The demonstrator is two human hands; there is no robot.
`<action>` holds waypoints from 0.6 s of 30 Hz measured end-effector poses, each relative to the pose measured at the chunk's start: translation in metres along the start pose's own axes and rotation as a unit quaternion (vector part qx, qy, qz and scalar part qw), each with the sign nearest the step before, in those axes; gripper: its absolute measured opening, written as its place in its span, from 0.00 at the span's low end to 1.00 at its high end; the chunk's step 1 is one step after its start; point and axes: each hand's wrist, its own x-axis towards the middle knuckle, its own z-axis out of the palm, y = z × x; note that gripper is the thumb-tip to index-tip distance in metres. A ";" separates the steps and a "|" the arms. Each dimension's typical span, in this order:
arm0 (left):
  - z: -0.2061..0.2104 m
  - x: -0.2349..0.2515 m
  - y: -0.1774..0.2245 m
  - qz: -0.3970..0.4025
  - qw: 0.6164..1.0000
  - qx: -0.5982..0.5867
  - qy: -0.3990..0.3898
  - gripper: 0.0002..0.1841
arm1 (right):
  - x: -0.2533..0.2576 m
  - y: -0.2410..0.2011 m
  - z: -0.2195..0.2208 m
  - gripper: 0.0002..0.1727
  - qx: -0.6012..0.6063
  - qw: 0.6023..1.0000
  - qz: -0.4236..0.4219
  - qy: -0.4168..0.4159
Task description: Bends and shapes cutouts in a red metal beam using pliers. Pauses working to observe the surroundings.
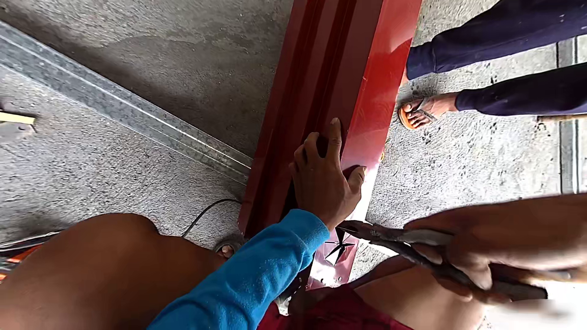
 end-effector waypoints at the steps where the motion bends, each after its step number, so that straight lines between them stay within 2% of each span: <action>1: -0.006 0.001 0.003 -0.012 1.000 -0.015 -0.023 0.51 | -0.002 0.008 0.002 0.10 -0.006 1.000 -0.021 -0.006; 4: -0.007 0.002 0.005 -0.010 1.000 -0.019 -0.023 0.51 | -0.003 0.049 -0.003 0.22 -0.122 0.987 -0.108 -0.002; 6: -0.006 0.001 0.003 -0.002 1.000 -0.020 -0.014 0.51 | -0.011 0.073 0.006 0.27 -0.216 0.964 -0.136 0.077; 8: -0.006 0.001 0.002 0.004 1.000 -0.025 -0.009 0.51 | -0.005 0.099 0.014 0.26 -0.312 0.920 -0.169 0.163; 11: -0.005 0.002 0.002 0.004 0.999 -0.038 -0.005 0.51 | 0.038 0.137 0.020 0.30 -0.346 0.854 -0.277 0.271; 14: -0.013 0.001 -0.002 0.001 0.997 -0.068 -0.031 0.51 | 0.075 0.145 0.016 0.30 -0.359 0.798 -0.343 0.343; 18: -0.026 -0.009 -0.016 0.002 0.986 -0.153 -0.060 0.45 | 0.083 0.125 0.013 0.30 -0.435 0.748 -0.322 0.384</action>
